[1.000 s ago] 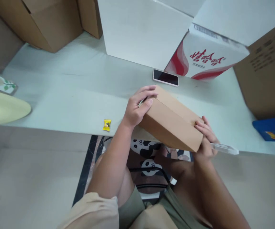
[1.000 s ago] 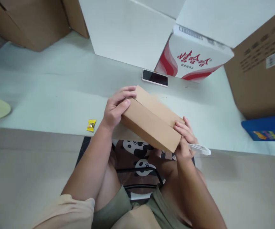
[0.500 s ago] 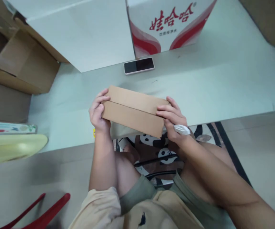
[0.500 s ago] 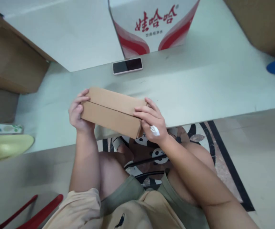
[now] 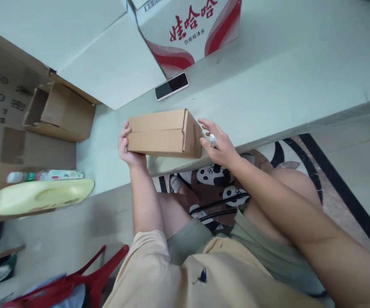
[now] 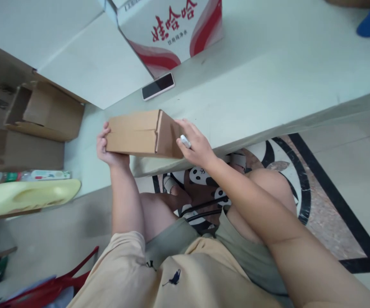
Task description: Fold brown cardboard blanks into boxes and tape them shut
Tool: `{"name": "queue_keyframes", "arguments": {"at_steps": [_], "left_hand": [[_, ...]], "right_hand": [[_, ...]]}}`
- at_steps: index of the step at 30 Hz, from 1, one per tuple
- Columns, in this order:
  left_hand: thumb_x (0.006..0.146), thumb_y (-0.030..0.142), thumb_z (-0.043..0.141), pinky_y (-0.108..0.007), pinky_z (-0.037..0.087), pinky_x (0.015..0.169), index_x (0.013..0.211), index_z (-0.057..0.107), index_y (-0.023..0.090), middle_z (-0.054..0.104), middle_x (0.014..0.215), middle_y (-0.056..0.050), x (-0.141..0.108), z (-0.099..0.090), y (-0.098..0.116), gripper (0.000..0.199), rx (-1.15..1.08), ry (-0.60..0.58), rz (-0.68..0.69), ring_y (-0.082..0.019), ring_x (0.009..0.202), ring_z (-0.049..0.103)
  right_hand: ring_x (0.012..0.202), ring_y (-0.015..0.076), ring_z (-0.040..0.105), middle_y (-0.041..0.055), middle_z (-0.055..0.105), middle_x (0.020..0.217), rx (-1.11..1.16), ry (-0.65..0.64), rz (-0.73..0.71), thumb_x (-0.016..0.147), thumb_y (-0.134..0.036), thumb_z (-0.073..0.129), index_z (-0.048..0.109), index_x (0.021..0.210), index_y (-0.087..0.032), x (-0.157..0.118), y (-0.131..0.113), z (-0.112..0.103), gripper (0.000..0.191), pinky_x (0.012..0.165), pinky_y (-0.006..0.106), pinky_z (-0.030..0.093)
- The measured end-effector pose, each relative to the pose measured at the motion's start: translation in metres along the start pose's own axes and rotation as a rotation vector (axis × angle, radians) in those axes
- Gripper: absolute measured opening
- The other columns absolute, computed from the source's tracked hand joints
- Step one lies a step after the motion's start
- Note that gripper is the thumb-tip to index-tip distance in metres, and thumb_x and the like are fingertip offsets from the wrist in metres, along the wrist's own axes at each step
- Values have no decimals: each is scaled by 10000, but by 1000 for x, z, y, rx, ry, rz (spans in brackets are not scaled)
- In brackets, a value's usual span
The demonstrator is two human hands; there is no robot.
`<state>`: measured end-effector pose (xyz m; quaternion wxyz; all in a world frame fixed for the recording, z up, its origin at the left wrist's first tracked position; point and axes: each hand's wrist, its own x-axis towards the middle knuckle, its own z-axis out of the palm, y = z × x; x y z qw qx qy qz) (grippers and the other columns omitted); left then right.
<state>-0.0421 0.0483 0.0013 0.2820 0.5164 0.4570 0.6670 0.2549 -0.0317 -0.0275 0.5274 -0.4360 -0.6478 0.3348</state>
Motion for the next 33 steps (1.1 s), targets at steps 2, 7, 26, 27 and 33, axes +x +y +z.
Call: {"name": "queue_keyframes", "arguments": {"at_steps": [2,7,26,27,33], "left_hand": [[745,521,470,-456,381,1222,908,568,235,652,1358,-62,-4,5,6,343,27,42,-36,-265,1428,489],[800,526,407,-415,435,1184,1001,562,245,624,1401,-78,-13,-3,15,379,124,62,-138,-236,1442,483],[842,861,372,-216,256,329,1008,636,163,609,573,-43,-136,47,66,764,-94,-164,-973,-147,421,580],[848,867,357,-213,222,322,1010,628,169,579,531,-28,-139,51,67,766,-83,-183,-985,-140,396,564],[1000,658,337,-176,215,333,867,575,175,470,451,40,-149,71,67,555,-4,-216,-1118,-75,311,424]], "right_hand": [[1347,280,580,125,586,1457,68,2,45,957,-429,494,506,1425,-246,1,3,1,502,1075,498,525],[1279,307,625,113,687,1306,169,6,315,918,-502,561,603,1301,-234,3,11,6,469,1105,557,476],[1551,261,329,-46,538,1538,457,-133,-84,937,-726,397,703,1261,-344,3,-38,-30,587,1336,507,126],[1546,261,341,-47,565,1512,458,-116,-75,935,-726,399,722,1228,-343,1,-39,-32,581,1334,506,145],[1378,269,570,-1,768,1188,510,70,-52,963,-635,440,789,1041,-305,-7,-46,-41,487,1243,522,369]]}}
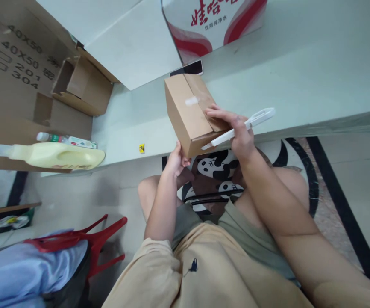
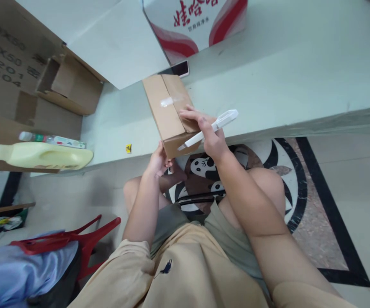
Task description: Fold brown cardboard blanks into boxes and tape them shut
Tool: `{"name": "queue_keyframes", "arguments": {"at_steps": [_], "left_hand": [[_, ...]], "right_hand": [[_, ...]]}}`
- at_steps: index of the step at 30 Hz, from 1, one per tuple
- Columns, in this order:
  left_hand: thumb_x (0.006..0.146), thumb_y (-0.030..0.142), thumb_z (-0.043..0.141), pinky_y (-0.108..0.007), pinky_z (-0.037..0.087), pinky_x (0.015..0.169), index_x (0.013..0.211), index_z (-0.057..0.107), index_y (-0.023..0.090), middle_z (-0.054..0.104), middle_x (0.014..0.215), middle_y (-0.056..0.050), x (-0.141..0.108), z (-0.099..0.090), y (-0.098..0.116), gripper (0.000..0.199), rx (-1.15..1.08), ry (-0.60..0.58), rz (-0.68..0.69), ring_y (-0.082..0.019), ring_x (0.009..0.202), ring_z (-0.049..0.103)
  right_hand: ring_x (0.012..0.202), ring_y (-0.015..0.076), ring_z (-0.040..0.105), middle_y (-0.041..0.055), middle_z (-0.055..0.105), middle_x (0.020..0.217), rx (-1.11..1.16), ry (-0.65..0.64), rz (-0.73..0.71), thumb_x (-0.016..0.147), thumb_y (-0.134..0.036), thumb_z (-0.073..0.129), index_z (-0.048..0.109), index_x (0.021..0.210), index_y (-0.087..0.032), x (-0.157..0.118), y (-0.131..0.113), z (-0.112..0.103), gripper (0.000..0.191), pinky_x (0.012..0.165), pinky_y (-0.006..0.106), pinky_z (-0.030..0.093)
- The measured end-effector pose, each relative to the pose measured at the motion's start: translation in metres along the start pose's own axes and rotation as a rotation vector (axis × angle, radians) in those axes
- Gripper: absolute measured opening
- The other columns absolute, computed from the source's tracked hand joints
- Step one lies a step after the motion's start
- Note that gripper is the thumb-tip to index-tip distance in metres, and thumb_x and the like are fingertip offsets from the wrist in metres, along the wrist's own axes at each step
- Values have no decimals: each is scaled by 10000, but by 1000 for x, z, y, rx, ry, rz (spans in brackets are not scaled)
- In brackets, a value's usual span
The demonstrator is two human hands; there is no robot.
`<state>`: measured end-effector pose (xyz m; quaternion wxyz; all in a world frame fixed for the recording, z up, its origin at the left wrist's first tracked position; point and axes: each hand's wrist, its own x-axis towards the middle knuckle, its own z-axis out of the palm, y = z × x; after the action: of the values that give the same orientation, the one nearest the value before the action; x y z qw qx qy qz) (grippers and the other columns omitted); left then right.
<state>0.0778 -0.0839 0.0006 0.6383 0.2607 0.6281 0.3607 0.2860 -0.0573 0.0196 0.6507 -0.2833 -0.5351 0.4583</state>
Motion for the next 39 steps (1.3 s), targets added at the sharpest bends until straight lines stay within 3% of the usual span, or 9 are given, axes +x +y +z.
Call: {"name": "queue_keyframes", "arguments": {"at_steps": [5,8,12,15,21,28,33,36,39], "left_hand": [[983,457,516,-186,220,344,771,596,155,592,567,0,3,2,-4,377,249,128,139,-69,358,469],[904,297,644,-188,458,519,905,650,176,730,870,-45,4,-10,7,121,288,295,367,-111,669,678],[892,235,621,-348,486,1096,1172,619,231,675,1298,-71,9,-18,56,280,486,509,1003,-201,1290,602],[882,230,656,-388,417,1182,1156,619,286,653,1320,-43,17,-2,111,283,750,465,1176,-235,1356,552],[885,228,625,-433,453,1125,1194,651,258,677,1315,-52,49,42,170,311,1259,195,1045,-275,1264,608],[887,421,623,-375,482,1017,1142,712,287,755,1099,-53,70,15,151,302,1161,167,911,-287,1121,663],[904,501,605,-383,478,997,961,712,255,727,915,-64,78,2,142,275,1011,166,922,-310,1104,650],[865,498,661,-402,481,952,861,688,272,712,858,-66,83,9,143,228,917,177,901,-340,1100,626],[833,477,708,-410,447,943,803,650,273,689,836,-66,81,22,147,214,848,210,836,-342,1150,580]], "right_hand": [[1346,285,597,19,781,1144,-77,5,-84,967,-594,462,812,934,-279,3,3,-2,471,1214,532,402],[1305,285,627,19,788,1123,-113,0,-130,976,-565,454,813,946,-281,5,6,-4,459,1189,547,431],[1273,286,647,30,785,1140,-190,-94,-194,985,-548,437,807,1006,-285,3,6,-6,454,1164,551,458],[1252,283,660,31,783,1148,-239,-176,-242,989,-525,436,802,1034,-299,2,5,-8,432,1148,549,473],[1268,281,652,30,775,1184,-258,-216,-255,983,-485,459,794,1072,-295,-1,3,-8,395,1132,547,478],[832,217,707,53,743,828,-100,118,-223,1020,-533,348,758,807,-240,3,-11,-7,547,810,406,557],[412,131,388,1,448,493,-200,480,-115,1003,-658,215,627,677,-235,10,-22,-6,674,445,305,297],[355,119,315,-21,351,448,-256,540,-24,980,-716,189,598,681,-241,11,-25,-4,695,400,305,218],[401,130,418,-14,496,546,-278,524,-36,961,-666,418,614,805,-262,11,-22,-5,476,425,316,315]]}}
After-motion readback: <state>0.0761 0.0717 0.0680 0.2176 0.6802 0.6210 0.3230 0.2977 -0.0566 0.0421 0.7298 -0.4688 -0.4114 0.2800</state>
